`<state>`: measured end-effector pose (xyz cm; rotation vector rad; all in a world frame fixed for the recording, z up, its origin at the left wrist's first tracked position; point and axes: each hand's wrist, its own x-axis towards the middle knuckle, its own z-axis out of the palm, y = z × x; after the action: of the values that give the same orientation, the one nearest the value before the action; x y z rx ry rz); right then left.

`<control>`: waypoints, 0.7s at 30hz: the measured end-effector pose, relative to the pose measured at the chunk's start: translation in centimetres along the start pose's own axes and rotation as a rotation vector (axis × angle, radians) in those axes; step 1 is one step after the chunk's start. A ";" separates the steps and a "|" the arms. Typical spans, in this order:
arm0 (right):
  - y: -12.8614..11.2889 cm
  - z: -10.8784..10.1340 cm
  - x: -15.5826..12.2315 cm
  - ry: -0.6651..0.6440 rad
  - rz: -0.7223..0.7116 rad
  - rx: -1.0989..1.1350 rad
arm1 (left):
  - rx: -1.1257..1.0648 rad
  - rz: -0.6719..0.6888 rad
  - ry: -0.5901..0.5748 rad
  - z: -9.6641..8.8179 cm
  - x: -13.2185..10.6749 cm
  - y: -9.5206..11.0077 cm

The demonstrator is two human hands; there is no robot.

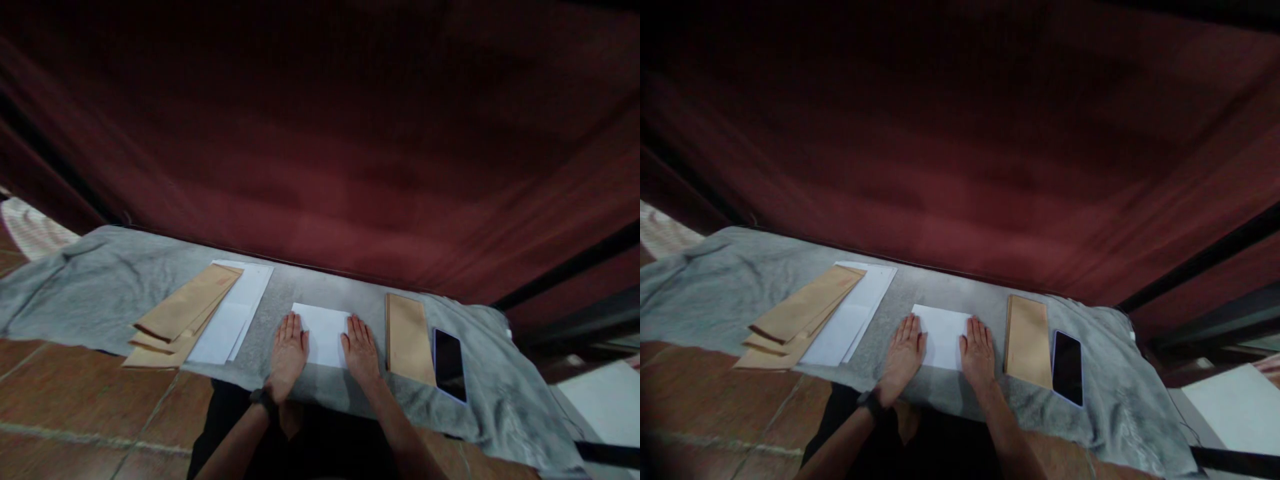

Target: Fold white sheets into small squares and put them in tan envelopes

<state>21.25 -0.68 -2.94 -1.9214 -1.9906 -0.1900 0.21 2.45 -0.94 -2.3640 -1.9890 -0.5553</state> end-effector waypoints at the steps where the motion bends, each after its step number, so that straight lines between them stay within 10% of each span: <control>1: 0.1 -0.2 -0.1 -0.002 0.021 -0.005 | -0.008 -0.022 0.012 -0.3 0.0 -0.2; 21: -4.4 -1.1 -1.0 -0.163 -0.043 0.147 | -0.236 -0.120 -0.010 -2.2 -0.8 -1.2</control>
<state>17.07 -2.25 -1.62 -1.8542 -2.0864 0.1029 -1.59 1.39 0.60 -2.3845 -2.1927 -0.8277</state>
